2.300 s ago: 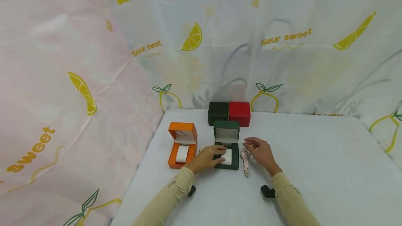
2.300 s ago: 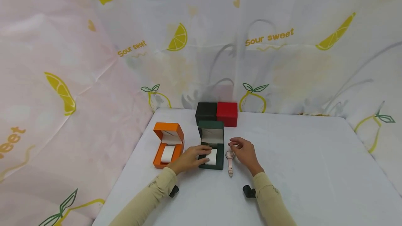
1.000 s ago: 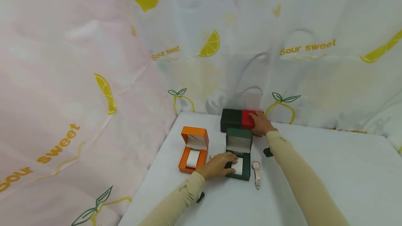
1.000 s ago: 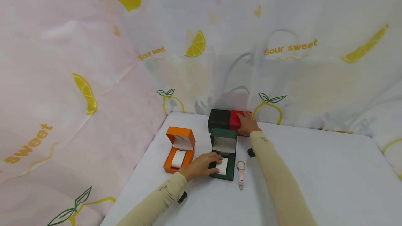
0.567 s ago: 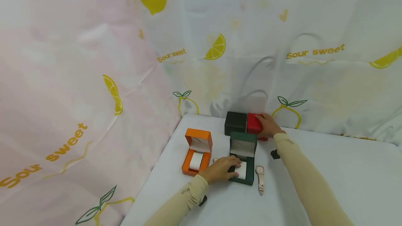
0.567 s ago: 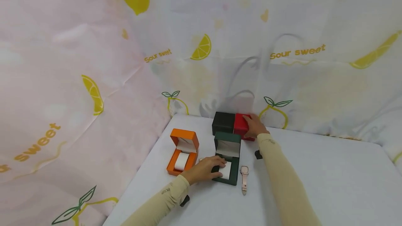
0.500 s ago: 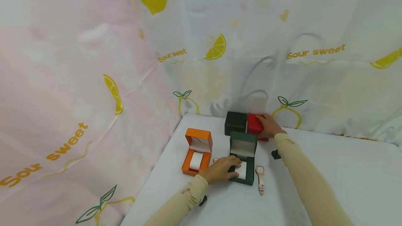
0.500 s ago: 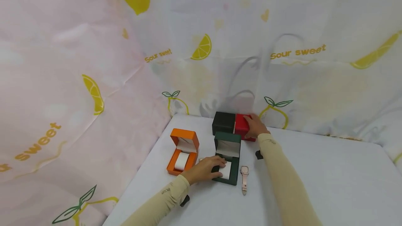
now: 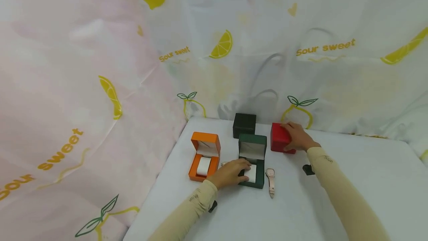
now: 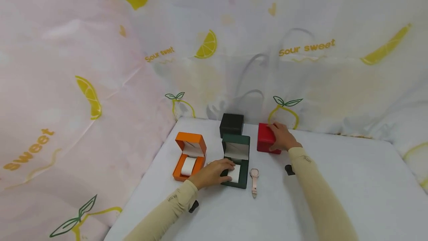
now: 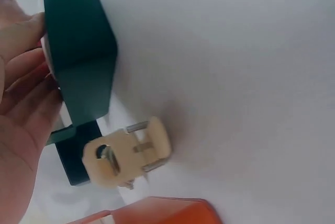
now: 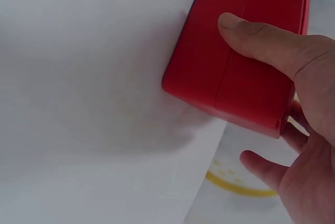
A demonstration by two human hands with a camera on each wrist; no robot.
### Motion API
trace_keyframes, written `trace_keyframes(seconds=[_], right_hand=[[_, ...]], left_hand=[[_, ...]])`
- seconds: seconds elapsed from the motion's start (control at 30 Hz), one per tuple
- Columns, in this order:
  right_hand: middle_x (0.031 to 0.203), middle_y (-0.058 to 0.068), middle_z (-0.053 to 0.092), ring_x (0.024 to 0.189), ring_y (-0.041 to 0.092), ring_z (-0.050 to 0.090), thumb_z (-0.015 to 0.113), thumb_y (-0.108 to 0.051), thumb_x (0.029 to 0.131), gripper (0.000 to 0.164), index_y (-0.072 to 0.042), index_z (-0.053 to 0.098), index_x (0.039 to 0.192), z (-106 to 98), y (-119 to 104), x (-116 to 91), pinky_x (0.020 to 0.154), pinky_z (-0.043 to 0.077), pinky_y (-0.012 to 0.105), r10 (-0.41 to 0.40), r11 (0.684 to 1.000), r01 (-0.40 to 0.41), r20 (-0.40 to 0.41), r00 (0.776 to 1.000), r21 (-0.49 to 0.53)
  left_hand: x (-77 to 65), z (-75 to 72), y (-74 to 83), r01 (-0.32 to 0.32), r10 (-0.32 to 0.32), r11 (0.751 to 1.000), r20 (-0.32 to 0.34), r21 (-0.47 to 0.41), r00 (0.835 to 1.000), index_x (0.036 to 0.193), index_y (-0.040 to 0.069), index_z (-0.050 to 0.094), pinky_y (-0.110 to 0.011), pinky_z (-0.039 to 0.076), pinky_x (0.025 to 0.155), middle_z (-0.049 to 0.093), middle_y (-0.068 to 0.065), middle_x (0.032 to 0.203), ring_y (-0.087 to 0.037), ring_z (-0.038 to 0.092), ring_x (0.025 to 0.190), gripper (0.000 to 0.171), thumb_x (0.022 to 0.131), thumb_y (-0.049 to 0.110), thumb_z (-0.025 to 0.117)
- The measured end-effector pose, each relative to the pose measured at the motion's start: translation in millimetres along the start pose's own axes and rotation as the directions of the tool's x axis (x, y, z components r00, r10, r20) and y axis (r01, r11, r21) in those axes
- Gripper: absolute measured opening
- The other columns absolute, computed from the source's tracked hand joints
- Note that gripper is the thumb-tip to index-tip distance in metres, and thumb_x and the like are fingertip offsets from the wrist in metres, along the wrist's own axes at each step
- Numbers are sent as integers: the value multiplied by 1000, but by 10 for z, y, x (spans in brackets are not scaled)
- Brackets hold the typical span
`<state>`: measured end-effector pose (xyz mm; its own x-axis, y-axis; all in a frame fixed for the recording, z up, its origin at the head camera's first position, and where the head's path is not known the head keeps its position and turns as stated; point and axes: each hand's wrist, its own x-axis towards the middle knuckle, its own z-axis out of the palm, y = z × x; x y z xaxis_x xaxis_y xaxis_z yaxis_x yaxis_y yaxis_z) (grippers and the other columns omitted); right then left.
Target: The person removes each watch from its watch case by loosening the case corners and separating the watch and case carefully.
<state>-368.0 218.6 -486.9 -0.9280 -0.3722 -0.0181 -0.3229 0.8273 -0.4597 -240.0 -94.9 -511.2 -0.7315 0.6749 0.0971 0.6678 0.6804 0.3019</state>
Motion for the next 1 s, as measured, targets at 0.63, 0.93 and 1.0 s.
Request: trace_keyframes(seconds=[0.63, 0.93, 1.0], right_hand=[[137, 17, 38, 126, 46, 26, 93, -13, 61, 97, -6, 40, 141, 36, -40, -928, 77, 53, 59, -57, 998, 58, -50, 997, 8], [135, 16, 40, 124, 44, 29, 95, -12, 57, 97, -7, 43, 138, 69, -64, -1173, 75, 54, 57, -91, 996, 91, -92, 992, -1], [135, 15, 41, 123, 43, 31, 95, -11, 56, 96, -8, 43, 138, 69, -45, -1193, 75, 55, 56, -81, 997, 82, -88, 993, 10]], left_hand=[[303, 35, 418, -235, 213, 968, -200, -89, 956, 114, 8, 65, -11, 41, 94, 60, 1, 113, -10, 58, 105, 26, 91, 19, 69], [716, 166, 637, -97, 72, 972, -122, -215, 990, 137, 6, 48, -11, 43, 91, 51, -4, 134, -17, 57, 114, 67, 83, 32, 79], [841, 213, 689, -51, 25, 964, -101, -262, 995, 142, 6, 42, -12, 44, 90, 47, -4, 140, -17, 55, 119, 78, 81, 33, 81]])
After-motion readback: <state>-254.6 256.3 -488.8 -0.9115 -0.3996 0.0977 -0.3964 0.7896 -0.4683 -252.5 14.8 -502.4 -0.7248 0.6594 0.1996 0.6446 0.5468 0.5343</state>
